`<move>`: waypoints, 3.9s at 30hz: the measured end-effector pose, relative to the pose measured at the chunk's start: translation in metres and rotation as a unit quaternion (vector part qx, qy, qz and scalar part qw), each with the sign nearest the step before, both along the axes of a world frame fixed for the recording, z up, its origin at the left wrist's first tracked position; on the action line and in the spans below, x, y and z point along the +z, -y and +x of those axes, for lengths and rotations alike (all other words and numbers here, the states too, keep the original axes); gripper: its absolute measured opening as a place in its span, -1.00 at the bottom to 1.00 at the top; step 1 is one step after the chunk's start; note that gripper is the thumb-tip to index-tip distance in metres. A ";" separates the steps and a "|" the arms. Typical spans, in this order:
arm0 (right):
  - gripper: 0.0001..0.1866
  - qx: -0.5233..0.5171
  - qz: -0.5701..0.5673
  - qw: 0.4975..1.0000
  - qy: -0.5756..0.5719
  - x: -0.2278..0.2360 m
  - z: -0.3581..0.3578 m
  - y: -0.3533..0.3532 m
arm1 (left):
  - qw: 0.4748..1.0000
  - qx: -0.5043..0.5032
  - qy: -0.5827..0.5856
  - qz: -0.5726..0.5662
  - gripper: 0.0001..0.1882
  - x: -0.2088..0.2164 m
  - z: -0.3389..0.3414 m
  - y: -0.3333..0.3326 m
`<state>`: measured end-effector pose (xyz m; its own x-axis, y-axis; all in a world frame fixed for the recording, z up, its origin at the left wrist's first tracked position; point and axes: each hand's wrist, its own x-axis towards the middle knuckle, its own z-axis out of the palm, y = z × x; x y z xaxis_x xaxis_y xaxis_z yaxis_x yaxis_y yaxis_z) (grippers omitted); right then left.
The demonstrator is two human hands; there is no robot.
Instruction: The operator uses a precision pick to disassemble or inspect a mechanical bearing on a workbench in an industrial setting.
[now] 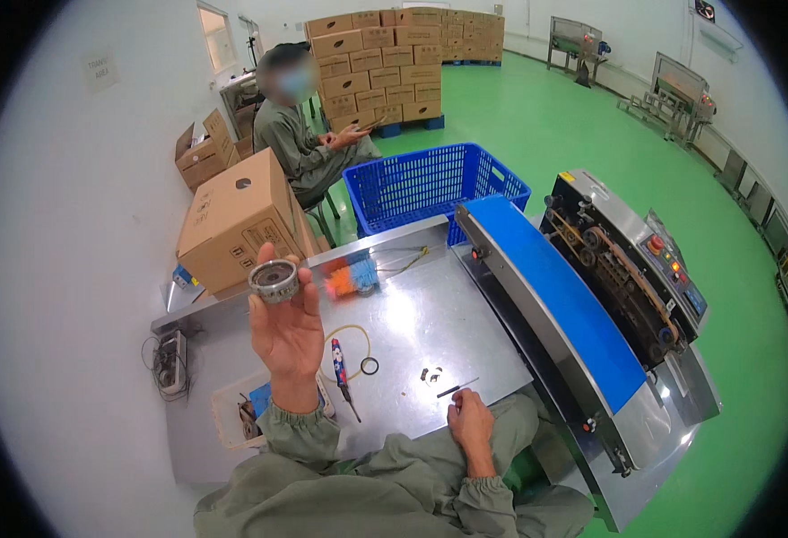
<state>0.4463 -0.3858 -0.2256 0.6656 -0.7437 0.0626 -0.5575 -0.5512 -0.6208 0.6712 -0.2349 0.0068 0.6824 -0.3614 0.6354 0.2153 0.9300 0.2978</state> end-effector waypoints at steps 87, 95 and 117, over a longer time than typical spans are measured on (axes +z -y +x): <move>-0.36 0.192 -0.107 0.974 -0.053 0.009 0.143 0.025 | 0.448 0.294 0.295 0.791 -0.51 -0.112 0.013 -0.183; -0.49 0.158 -0.094 0.971 0.155 0.037 0.077 0.009 | 0.258 0.295 0.346 0.852 -0.29 -0.121 0.021 -0.168; -0.83 -0.012 -0.107 0.994 -0.037 -0.003 0.029 0.005 | 0.361 0.269 0.198 0.871 -0.08 -0.128 0.009 -0.192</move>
<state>0.4749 -0.3907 -0.2287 0.6567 -0.7342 0.1723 -0.6116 -0.6521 -0.4479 0.6805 -0.0426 -0.1211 0.9316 -0.3312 -0.1496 -0.2370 -0.8657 0.4409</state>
